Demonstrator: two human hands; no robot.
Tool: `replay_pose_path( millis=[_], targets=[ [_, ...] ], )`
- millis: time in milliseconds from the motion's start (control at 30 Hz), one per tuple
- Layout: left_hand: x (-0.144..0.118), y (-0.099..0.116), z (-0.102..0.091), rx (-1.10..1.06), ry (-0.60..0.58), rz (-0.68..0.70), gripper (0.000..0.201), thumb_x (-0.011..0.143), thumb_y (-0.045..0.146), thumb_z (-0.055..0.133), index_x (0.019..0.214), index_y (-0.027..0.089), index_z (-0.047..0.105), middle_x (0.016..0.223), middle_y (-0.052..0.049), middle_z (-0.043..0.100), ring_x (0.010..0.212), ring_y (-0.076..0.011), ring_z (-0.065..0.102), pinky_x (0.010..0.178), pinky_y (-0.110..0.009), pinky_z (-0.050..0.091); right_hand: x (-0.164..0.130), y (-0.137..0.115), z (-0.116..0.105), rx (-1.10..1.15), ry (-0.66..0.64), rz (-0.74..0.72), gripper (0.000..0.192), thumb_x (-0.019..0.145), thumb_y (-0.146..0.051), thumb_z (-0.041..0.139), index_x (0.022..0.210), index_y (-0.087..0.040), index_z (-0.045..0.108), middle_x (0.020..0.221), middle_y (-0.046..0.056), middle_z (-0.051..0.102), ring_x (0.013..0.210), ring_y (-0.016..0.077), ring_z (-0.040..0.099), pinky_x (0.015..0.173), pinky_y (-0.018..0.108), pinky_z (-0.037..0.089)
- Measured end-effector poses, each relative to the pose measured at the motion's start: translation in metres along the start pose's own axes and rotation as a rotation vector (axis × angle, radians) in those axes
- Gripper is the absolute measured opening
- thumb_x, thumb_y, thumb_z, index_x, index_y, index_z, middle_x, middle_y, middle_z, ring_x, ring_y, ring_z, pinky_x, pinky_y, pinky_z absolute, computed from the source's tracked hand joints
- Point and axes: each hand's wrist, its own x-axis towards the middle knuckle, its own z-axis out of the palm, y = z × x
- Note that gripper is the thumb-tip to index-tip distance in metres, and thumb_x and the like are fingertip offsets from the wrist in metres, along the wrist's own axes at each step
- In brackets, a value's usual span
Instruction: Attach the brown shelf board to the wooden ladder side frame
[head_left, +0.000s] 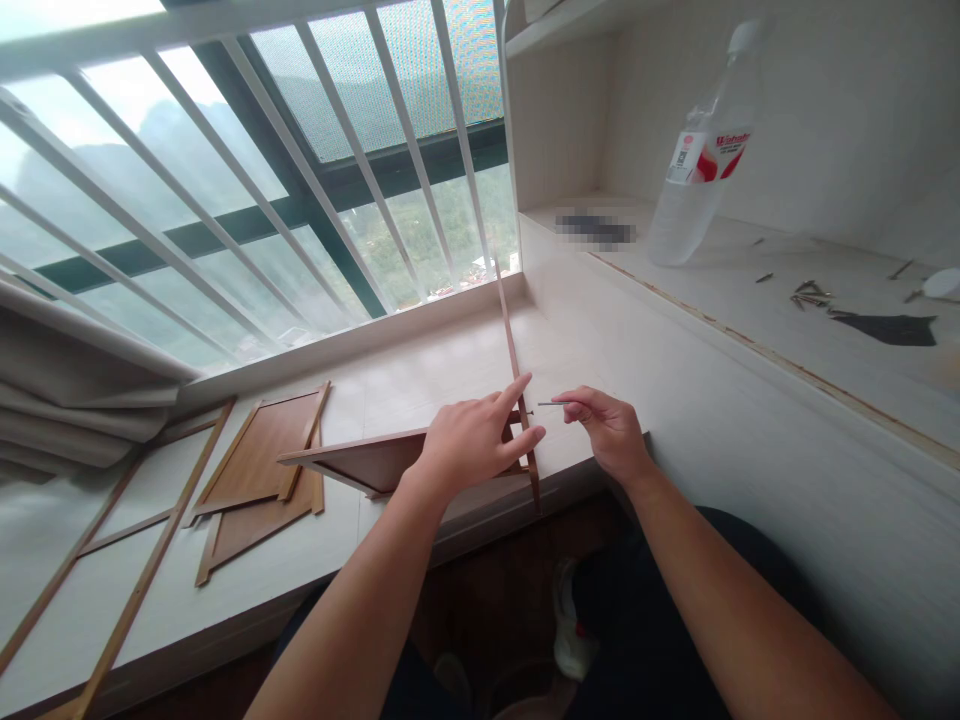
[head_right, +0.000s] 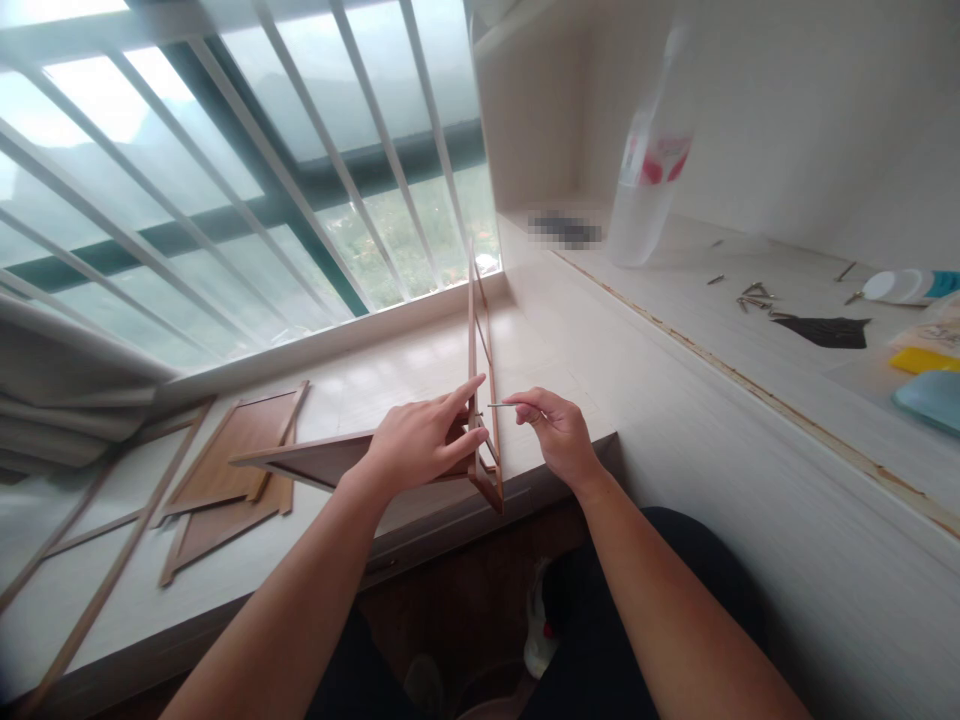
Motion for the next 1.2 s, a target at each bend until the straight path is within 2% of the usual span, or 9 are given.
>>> replay_pose_path(
  millis=[400,633,733,867,933,1033,1200],
  targets=[
    [-0.0006,0.0003,0.0001,0.0,-0.007,-0.005,0.076,0.097,0.072,0.027,0.163,0.037,0.018,0.128,-0.002,0.072,0.106,-0.0278,0.072,0.08,-0.036,0.051,-0.0004,0.0033,-0.0018,0.005,-0.083,-0.029,0.024,0.098,-0.04,0.063,0.109,-0.027,0.079,0.081,0.001,0.067,0.079,0.0147,0.061,0.082,0.03,0.05],
    [-0.0007,0.0003,-0.0001,0.003,-0.008,-0.003,0.075,0.097,0.072,0.026,0.163,0.037,0.018,0.127,-0.002,0.073,0.106,-0.0276,0.072,0.079,-0.035,0.052,0.0001,0.0024,-0.0004,-0.007,-0.196,-0.073,0.023,0.097,-0.037,0.065,0.112,-0.029,0.08,0.098,0.004,0.072,0.094,0.0163,0.066,0.087,0.031,0.054],
    [-0.0011,0.0009,-0.0018,-0.002,-0.008,-0.004,0.074,0.097,0.072,0.026,0.163,0.039,0.019,0.126,-0.002,0.072,0.104,-0.0263,0.072,0.079,-0.034,0.051,-0.0004,-0.0008,0.0011,-0.048,-0.192,-0.098,0.023,0.098,-0.036,0.063,0.112,-0.028,0.079,0.104,0.005,0.072,0.1,0.0171,0.067,0.093,0.033,0.056],
    [-0.0018,0.0013,-0.0041,-0.004,-0.011,0.033,0.061,0.099,0.07,0.024,0.156,0.051,0.031,0.117,0.001,0.072,0.096,-0.0225,0.072,0.075,-0.031,0.049,0.0007,-0.0044,-0.0014,-0.116,-0.151,-0.157,0.023,0.1,-0.033,0.06,0.111,-0.027,0.079,0.121,0.006,0.071,0.118,0.0203,0.065,0.107,0.038,0.053],
    [-0.0017,0.0012,-0.0046,-0.003,-0.014,0.043,0.057,0.099,0.07,0.023,0.151,0.054,0.039,0.114,0.001,0.071,0.094,-0.0217,0.072,0.073,-0.03,0.048,0.0011,-0.0043,-0.0026,-0.149,-0.138,-0.19,0.023,0.1,-0.031,0.059,0.111,-0.027,0.078,0.117,0.007,0.071,0.114,0.02,0.066,0.104,0.038,0.054],
    [-0.0011,0.0007,-0.0047,-0.012,-0.008,0.054,0.055,0.099,0.07,0.023,0.144,0.053,0.048,0.115,0.002,0.071,0.094,-0.022,0.072,0.071,-0.03,0.045,0.0006,-0.0023,-0.0025,-0.195,-0.134,-0.244,0.022,0.1,-0.029,0.059,0.111,-0.027,0.078,0.107,0.006,0.07,0.105,0.0192,0.066,0.095,0.037,0.056],
    [-0.0011,0.0,-0.0049,-0.018,0.0,0.072,0.052,0.099,0.07,0.023,0.137,0.05,0.053,0.11,0.003,0.071,0.092,-0.022,0.072,0.068,-0.03,0.042,-0.0006,-0.0004,-0.0007,-0.251,-0.116,-0.282,0.023,0.1,-0.028,0.06,0.114,-0.029,0.078,0.106,0.007,0.069,0.104,0.0206,0.063,0.09,0.039,0.054]
  ],
)
